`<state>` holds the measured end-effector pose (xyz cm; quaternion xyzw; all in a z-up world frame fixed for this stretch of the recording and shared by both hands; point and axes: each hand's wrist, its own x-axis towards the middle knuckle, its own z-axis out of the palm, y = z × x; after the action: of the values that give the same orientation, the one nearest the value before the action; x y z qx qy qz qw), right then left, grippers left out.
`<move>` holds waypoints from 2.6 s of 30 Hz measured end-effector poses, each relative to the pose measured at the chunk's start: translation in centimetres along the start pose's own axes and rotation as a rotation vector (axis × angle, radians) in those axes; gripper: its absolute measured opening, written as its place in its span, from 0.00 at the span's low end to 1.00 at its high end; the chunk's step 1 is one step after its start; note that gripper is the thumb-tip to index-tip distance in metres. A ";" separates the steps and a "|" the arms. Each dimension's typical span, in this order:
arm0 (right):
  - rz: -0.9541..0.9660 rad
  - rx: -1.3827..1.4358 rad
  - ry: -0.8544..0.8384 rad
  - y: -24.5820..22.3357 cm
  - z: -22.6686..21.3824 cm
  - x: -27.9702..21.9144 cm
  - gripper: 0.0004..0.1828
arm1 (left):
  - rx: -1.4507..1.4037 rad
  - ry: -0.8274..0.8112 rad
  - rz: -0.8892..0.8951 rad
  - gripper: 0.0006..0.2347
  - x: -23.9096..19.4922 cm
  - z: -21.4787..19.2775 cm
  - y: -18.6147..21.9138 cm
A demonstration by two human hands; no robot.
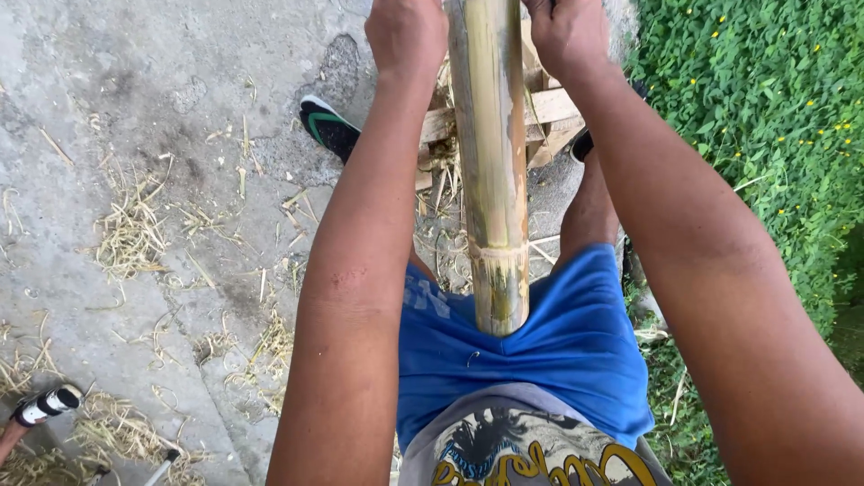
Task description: Strip the outer layer of a bamboo stalk using a curved knife.
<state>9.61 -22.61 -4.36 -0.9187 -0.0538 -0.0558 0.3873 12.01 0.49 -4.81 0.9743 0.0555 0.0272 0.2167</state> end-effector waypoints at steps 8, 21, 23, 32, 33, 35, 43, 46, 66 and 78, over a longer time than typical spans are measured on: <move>-0.084 -0.022 0.024 0.1 -0.6 -3.7 0.16 | -0.067 0.125 0.165 0.07 -3.7 -3.1 2.1; 0.108 -0.104 -0.142 -1.6 -2.2 -7.7 0.20 | -0.032 0.039 0.153 0.06 -8.1 -3.7 2.7; 0.096 -0.097 -0.147 -1.8 -2.4 -8.7 0.19 | -0.018 0.018 0.133 0.06 -9.2 -4.1 2.7; 0.119 -0.050 -0.145 -4.1 -4.2 -14.7 0.19 | -0.072 -0.098 0.099 0.05 -15.7 -5.5 2.5; 0.127 -0.060 -0.160 -4.3 -4.3 -15.7 0.19 | -0.058 -0.132 0.081 0.06 -16.7 -5.9 2.5; 0.133 -0.074 -0.170 -4.4 -4.6 -18.1 0.19 | -0.046 -0.162 0.067 0.06 -19.1 -6.1 2.3; 0.307 -0.090 -0.405 -6.5 -7.3 -29.4 0.14 | -0.165 -0.372 -0.014 0.06 -33.1 -8.2 0.6; 0.216 -0.116 -0.444 -7.7 -8.6 -29.7 0.16 | -0.244 -0.295 -0.016 0.04 -33.8 -7.6 0.4; 0.113 -0.095 -0.105 -2.3 -1.2 1.7 0.20 | -0.062 0.097 0.117 0.06 1.0 -2.1 2.0; 0.210 -0.040 -0.130 -2.2 -1.3 -2.3 0.19 | -0.044 0.054 0.164 0.06 -1.7 -0.7 1.1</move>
<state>6.98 -22.10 -2.23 -0.9285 0.0190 0.0437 0.3683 10.35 -0.40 -3.73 0.9695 -0.0195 0.0724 0.2334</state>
